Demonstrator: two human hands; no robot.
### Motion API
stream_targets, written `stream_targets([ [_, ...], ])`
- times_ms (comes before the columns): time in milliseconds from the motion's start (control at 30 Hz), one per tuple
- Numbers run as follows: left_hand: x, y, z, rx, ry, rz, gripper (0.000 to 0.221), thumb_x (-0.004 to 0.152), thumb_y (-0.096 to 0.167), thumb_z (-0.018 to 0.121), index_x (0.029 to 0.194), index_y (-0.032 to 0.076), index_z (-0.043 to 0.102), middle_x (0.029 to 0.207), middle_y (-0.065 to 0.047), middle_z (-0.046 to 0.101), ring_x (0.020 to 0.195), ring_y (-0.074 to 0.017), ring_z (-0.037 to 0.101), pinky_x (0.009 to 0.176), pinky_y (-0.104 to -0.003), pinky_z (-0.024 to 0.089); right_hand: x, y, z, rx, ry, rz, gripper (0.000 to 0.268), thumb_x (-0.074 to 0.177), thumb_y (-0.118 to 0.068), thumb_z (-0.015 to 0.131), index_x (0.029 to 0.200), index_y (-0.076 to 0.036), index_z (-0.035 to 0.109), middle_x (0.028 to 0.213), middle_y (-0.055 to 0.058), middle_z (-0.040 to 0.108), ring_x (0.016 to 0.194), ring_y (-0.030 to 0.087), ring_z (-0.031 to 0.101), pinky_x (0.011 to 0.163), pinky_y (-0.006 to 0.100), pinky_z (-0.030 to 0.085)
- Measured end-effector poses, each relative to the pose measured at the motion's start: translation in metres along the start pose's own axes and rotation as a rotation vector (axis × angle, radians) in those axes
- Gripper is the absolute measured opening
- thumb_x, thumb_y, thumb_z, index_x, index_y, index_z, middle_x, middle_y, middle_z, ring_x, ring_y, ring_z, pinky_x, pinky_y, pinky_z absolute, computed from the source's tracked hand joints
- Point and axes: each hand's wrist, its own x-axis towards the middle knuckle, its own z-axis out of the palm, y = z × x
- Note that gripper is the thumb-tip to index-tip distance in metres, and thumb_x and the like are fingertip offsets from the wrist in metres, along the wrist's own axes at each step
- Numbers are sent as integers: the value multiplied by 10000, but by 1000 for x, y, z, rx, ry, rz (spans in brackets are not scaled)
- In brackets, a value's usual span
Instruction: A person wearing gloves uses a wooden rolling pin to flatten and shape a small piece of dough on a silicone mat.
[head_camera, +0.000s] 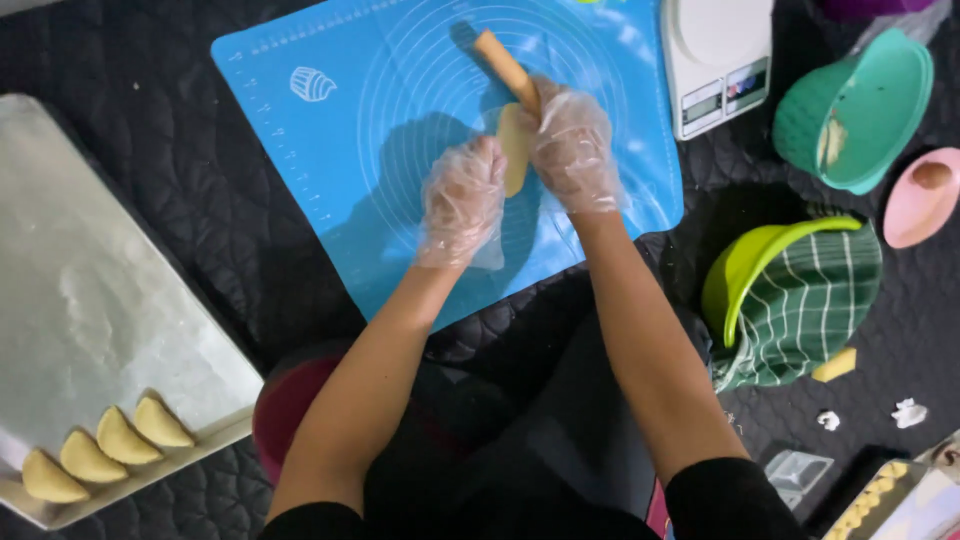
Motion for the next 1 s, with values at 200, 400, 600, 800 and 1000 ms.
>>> stream_targets([
  [200,5,8,0,-282,-210,-399,125,1012,146,564,1129,134,608,913,-74,698,819,-247,705,702,-378,617,-61,-13,-55,591,-32,617,332,1079,-308,422,1318,-116,550,963,-28,585,721,81,544,581,224,512],
  [400,-6,26,21,-561,61,-430,294,829,117,767,1066,274,690,955,-30,737,801,-175,767,678,-280,653,-101,6,-61,806,109,876,316,1028,-410,434,1126,-205,653,608,-48,631,552,152,681,553,297,545],
  [600,-36,53,-16,-780,119,-589,374,902,50,721,1241,123,580,1162,-227,613,989,-314,707,802,-381,671,-104,18,-42,799,143,772,320,1048,-407,432,1196,-200,626,688,-41,665,600,138,693,577,296,546],
  [800,-66,5,7,213,-500,-377,326,1014,547,496,1194,300,611,1005,-95,726,1026,-335,725,860,-490,585,-88,-29,-87,701,-89,544,403,1085,-173,485,1414,49,554,1120,306,706,1051,452,713,931,561,559],
  [1000,-28,-15,15,391,179,2,423,1075,453,453,1324,130,566,1218,-122,604,1031,-298,708,861,-385,611,-89,-2,-41,309,-145,256,427,985,-351,564,1342,-140,667,913,254,737,908,504,694,753,632,549],
])
